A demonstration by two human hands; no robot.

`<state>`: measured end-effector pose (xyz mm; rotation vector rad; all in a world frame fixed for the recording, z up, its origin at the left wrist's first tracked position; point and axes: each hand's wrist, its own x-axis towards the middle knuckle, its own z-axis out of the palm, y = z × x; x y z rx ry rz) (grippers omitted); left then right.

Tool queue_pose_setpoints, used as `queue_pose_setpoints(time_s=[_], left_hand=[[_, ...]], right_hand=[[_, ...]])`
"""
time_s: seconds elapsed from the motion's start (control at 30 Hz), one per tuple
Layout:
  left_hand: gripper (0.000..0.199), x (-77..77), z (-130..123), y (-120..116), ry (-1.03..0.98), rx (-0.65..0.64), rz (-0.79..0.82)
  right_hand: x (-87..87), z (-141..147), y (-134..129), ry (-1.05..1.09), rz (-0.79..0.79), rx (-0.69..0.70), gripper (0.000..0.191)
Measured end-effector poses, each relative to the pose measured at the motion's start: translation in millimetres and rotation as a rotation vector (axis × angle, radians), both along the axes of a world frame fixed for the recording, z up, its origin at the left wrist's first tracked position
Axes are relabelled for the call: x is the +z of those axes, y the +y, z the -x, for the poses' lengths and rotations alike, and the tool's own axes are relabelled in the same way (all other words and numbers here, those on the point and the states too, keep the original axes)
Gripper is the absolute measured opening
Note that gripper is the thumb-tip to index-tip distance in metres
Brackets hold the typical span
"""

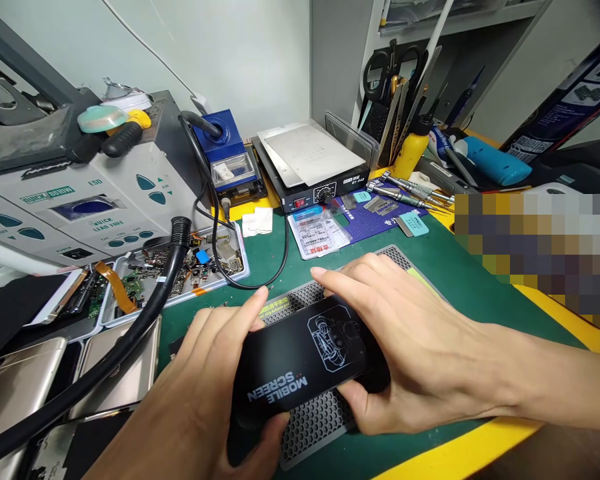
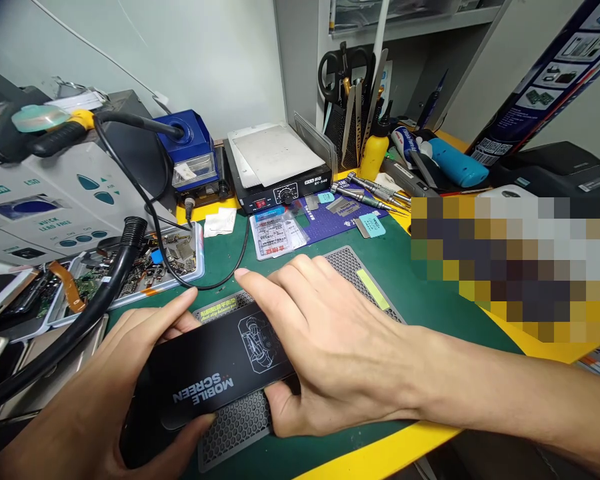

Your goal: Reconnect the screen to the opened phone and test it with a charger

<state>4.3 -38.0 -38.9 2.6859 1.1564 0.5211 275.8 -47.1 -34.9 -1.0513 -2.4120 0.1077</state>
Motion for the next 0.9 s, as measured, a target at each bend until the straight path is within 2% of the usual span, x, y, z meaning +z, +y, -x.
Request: queue_pose_setpoints(time_s=[0.2, 0.6, 0.9], left_hand=[[0.09, 1.8, -4.5, -0.4, -0.04, 0.031, 0.03], [0.08, 6.8, -7.1, -0.2, -0.015, 0.004, -0.038], [0.083, 5.0, -3.8, -1.1, 0.032, -0.007, -0.058]], right_hand=[[-1.7, 0.6, 0.2, 0.003, -0.001, 0.002, 0.086], [-2.4, 0.4, 0.4, 0.019, -0.015, 0.018, 0.086], [-2.9, -0.1, 0.4, 0.009, -0.003, 0.006, 0.086]])
